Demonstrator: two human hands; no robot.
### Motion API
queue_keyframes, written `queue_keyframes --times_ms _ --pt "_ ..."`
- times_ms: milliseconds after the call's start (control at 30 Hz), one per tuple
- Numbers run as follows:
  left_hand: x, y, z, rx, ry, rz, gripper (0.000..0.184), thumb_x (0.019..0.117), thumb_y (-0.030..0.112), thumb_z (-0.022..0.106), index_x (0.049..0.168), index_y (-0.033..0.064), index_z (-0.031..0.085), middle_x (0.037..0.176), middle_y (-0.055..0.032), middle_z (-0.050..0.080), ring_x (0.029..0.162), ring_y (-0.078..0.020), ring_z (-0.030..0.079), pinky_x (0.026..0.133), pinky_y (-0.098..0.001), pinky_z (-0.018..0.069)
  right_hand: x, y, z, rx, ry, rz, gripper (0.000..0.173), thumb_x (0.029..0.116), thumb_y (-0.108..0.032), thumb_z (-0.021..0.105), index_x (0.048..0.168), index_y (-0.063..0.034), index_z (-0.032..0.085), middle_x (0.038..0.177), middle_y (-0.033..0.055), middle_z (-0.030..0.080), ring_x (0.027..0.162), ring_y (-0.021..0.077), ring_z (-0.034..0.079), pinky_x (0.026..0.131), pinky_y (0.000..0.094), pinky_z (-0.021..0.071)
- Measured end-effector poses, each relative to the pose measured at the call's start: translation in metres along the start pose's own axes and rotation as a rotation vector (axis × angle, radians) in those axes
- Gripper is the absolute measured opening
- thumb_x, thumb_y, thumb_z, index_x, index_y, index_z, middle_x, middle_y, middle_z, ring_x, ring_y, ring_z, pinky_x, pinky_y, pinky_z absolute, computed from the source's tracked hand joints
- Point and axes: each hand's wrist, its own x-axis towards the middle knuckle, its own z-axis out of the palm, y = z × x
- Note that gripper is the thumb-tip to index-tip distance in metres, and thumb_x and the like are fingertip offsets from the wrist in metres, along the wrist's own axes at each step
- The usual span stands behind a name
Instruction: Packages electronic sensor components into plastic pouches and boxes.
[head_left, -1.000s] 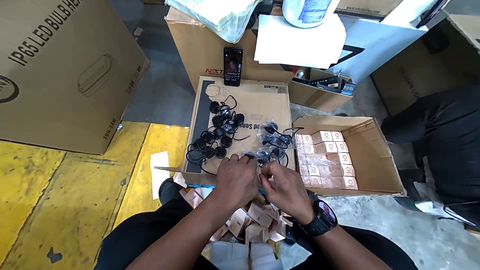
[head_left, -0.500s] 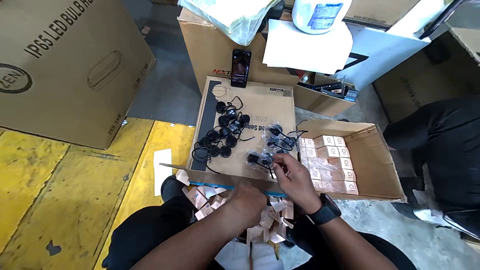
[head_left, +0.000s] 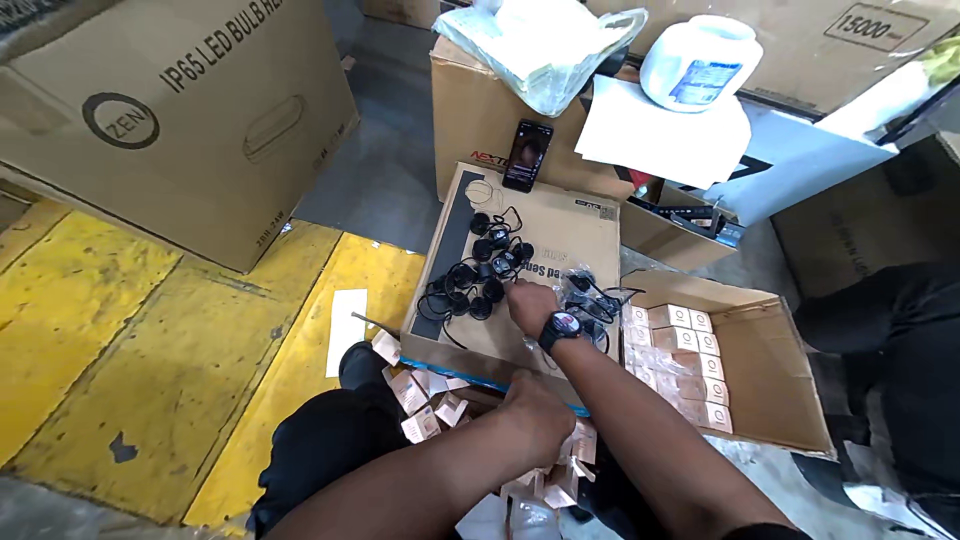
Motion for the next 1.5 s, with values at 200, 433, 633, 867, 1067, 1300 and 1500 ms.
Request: queue_keyframes --times_ms 200,433,633,867,1067,1300,1500 --pt "-0.007 -0.004 -0.004 -0.01 0.146 0.044 0.013 0.0929 0.011 0.066 0.101 0.0013 0.069 0.102 -0.0197 0.071 0.104 -0.0414 0.065 0.091 -0.0631 0.0458 -0.056 0.038 -0.032 0.087 0.526 -0.162 0.022 0.102 -0.022 0.058 0.107 -0.0089 0.075 0.111 0.019 0.066 0.106 0.0396 0.064 0.085 0.0592 0.0541" --pt "-0.001 -0.016 -0.014 -0.092 0.442 0.072 0.015 0.0901 0.009 0.067 0.103 0.0025 0.069 0.103 -0.0199 0.07 0.103 -0.0421 0.066 0.079 -0.0617 0.0522 -0.168 0.118 -0.007 0.266 0.844 -0.143 0.038 0.1045 -0.037 0.049 0.101 -0.0122 0.078 0.149 0.0122 0.056 0.147 0.0407 0.037 0.117 0.0645 0.0307" --pt "-0.002 -0.037 -0.042 -0.157 0.545 -0.117 0.033 0.0931 0.005 0.058 0.124 0.0115 0.07 0.12 -0.0178 0.066 0.105 -0.0372 0.068 0.082 -0.0581 0.0567 -0.18 0.129 0.013 0.919 0.594 -0.037 0.033 0.1077 -0.029 0.048 0.109 -0.0083 0.074 0.078 -0.002 0.066 0.065 0.0051 0.059 0.062 0.026 0.052" --pt "0.017 -0.047 -0.035 -0.084 0.873 -0.145 0.018 0.0932 0.011 0.058 0.105 0.0083 0.072 0.095 -0.0106 0.07 0.084 -0.0294 0.071 0.068 -0.0511 0.058 -0.186 0.107 -0.001 1.723 0.464 -0.23 0.03 0.1064 -0.019 0.047 0.108 -0.0018 0.072 0.059 -0.0081 0.046 0.051 0.0039 0.045 0.054 0.0228 0.0452" --pt "0.007 -0.044 -0.044 -0.424 0.771 -0.209 0.037 0.0982 0.011 0.052 0.131 0.0162 0.069 0.118 -0.0033 0.072 0.101 -0.0191 0.07 0.089 -0.0478 0.057 -0.173 0.097 0.009 2.11 0.104 -0.058 0.032 0.1081 -0.018 0.04 0.108 -0.0007 0.068 0.058 -0.0064 0.042 0.049 0.0065 0.046 0.058 0.0269 0.052" --pt "0.007 -0.04 -0.041 -0.388 0.852 -0.177 0.042 0.095 0.007 0.052 0.133 0.0161 0.069 0.13 -0.0018 0.069 0.1 -0.0197 0.071 0.084 -0.0477 0.0591 -0.164 0.081 0.021 1.933 0.246 0.035 0.031 0.1082 -0.016 0.045 0.113 0.0034 0.069 0.064 -0.0026 0.05 0.055 0.0082 0.05 0.06 0.0266 0.052" --pt "0.014 -0.036 -0.024 -0.178 0.952 0.004 0.041 0.0899 0.005 0.056 0.126 0.0139 0.072 0.121 -0.0053 0.07 0.08 -0.0214 0.072 0.062 -0.0457 0.0594 -0.166 0.062 0.03 1.633 0.23 -0.045 0.032 0.1072 -0.019 0.049 0.122 -0.0018 0.071 0.074 -0.0014 0.061 0.061 0.0067 0.053 0.058 0.0225 0.0465"
